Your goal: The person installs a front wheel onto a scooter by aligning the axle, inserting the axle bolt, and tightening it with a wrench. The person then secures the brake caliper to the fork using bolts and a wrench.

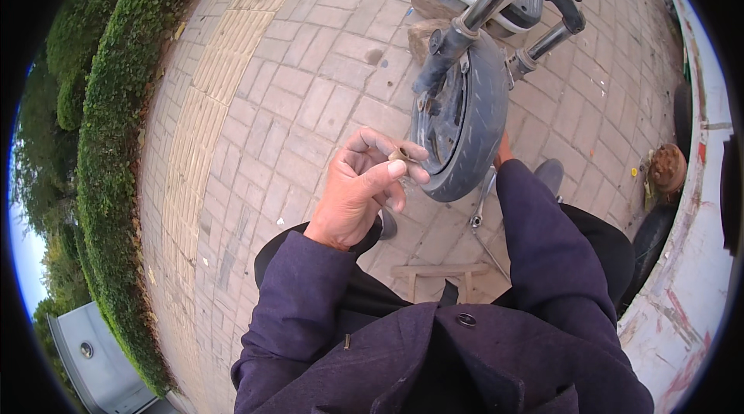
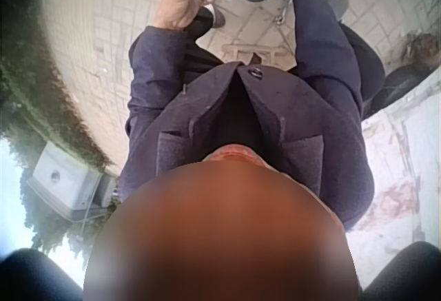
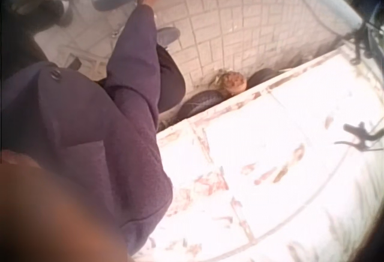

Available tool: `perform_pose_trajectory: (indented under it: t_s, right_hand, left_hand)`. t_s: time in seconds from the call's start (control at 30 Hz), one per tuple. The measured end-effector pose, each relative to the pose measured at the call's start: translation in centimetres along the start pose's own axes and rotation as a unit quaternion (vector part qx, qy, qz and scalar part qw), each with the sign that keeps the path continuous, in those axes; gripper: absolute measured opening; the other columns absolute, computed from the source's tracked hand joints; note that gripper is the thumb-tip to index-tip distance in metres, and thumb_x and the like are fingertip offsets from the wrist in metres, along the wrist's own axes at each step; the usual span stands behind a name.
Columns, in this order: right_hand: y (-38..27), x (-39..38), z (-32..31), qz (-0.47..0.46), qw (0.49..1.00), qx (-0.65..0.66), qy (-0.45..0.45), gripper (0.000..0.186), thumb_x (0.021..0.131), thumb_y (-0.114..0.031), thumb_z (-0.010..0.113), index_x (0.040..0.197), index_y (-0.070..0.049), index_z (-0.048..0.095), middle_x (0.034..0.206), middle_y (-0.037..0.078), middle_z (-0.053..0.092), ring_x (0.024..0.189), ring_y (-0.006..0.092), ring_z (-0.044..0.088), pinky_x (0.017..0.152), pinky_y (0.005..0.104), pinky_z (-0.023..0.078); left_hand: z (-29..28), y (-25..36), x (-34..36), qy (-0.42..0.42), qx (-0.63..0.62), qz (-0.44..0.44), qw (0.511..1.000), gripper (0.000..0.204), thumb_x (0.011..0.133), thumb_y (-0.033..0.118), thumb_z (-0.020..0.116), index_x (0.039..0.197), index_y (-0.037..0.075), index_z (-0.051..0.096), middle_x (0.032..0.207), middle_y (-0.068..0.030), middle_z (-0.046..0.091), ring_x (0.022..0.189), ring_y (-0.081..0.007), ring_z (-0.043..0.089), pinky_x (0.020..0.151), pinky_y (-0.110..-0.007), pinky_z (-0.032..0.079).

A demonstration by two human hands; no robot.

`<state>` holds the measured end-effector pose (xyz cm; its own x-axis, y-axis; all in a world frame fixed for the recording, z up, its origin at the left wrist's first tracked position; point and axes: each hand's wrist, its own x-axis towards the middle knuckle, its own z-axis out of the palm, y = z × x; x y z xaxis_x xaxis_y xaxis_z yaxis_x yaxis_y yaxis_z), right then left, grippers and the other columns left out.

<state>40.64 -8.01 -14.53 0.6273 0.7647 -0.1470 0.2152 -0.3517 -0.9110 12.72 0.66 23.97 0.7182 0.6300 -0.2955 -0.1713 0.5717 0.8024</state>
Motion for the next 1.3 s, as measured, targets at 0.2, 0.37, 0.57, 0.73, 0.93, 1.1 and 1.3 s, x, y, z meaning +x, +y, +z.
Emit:
perform_pose_trajectory:
  t_s: [0.2,0.37,0.57,0.73,0.93,1.1,1.3]
  right_hand:
    - [0.1,0.3,0.0,-0.013,1.0,-0.017,-0.007,0.035,0.088,-0.033,0.066,0.102,-0.001,0.071,0.101,0.025,0.072,0.097,0.0446,0.067,0.08,0.0511,0.05]
    - [-0.3,0.3,-0.4,-0.02,0.999,-0.029,-0.01,0.036,0.088,-0.033,0.066,0.103,-0.001,0.071,0.102,0.025,0.072,0.098,0.0444,0.067,0.08,0.0509,0.05]
    - [-0.7,0.3,-0.7,-0.028,0.999,-0.045,-0.01,0.037,0.089,-0.034,0.065,0.105,-0.001,0.071,0.102,0.025,0.072,0.099,0.0442,0.067,0.081,0.0506,0.05]
    - [-0.7,0.0,-0.7,-0.031,0.998,-0.054,-0.01,0.038,0.09,-0.034,0.064,0.106,0.0,0.07,0.103,0.025,0.072,0.1,0.0439,0.067,0.082,0.0504,0.05]
    - [-0.7,-0.2,-0.4,-0.032,0.998,-0.063,0.001,0.039,0.091,-0.034,0.064,0.108,0.0,0.07,0.104,0.025,0.072,0.101,0.0437,0.067,0.083,0.0501,0.05]
    - [0.3,0.3,-0.1,-0.036,0.996,-0.083,0.012,0.039,0.092,-0.035,0.063,0.109,0.0,0.07,0.105,0.025,0.072,0.102,0.0435,0.067,0.083,0.0499,0.05]
    - [3.3,1.3,1.6,0.023,0.998,-0.042,0.03,0.04,0.093,-0.035,0.061,0.112,0.0,0.069,0.108,0.025,0.072,0.105,0.0432,0.067,0.085,0.0491,0.05]
  left_hand:
    - [-0.6,-0.1,0.1,0.049,0.054,0.076,0.995,0.017,0.094,0.003,0.066,0.09,0.008,0.05,0.102,-0.0192,0.066,0.08,-0.0195,0.071,0.042,-0.022,0.043]
    - [-1.5,0.2,0.2,0.049,-0.042,0.028,0.998,0.019,0.095,0.004,0.068,0.091,0.007,0.05,0.093,-0.0152,0.067,0.07,-0.014,0.068,0.043,-0.02,0.039]
    - [-0.3,0.0,-0.4,0.07,0.115,0.078,0.988,0.018,0.093,-0.001,0.071,0.096,0.004,0.055,0.088,-0.011,0.067,0.058,-0.0121,0.064,0.044,-0.02,0.041]
    - [0.2,-0.9,-0.7,0.067,0.197,0.125,0.97,0.023,0.086,-0.011,0.074,0.103,-0.001,0.062,0.084,-0.0098,0.067,0.059,-0.0101,0.062,0.047,-0.021,0.044]
    - [-0.7,-0.9,-0.9,0.009,0.174,0.138,0.975,0.019,0.085,-0.004,0.078,0.1,-0.002,0.066,0.081,-0.0076,0.064,0.054,-0.0084,0.056,0.044,-0.021,0.038]
    - [-1.3,-1.2,-0.4,-0.02,0.021,0.065,0.997,0.023,0.09,0.016,0.079,0.103,0.001,0.066,0.077,-0.005,0.059,0.048,-0.0071,0.046,0.042,-0.02,0.033]
    - [-1.5,-1.6,-0.2,-0.008,-0.099,0.029,0.995,0.027,0.095,0.031,0.076,0.099,0.01,0.062,0.072,-0.001,0.054,0.047,-0.0059,0.041,0.041,-0.021,0.03]
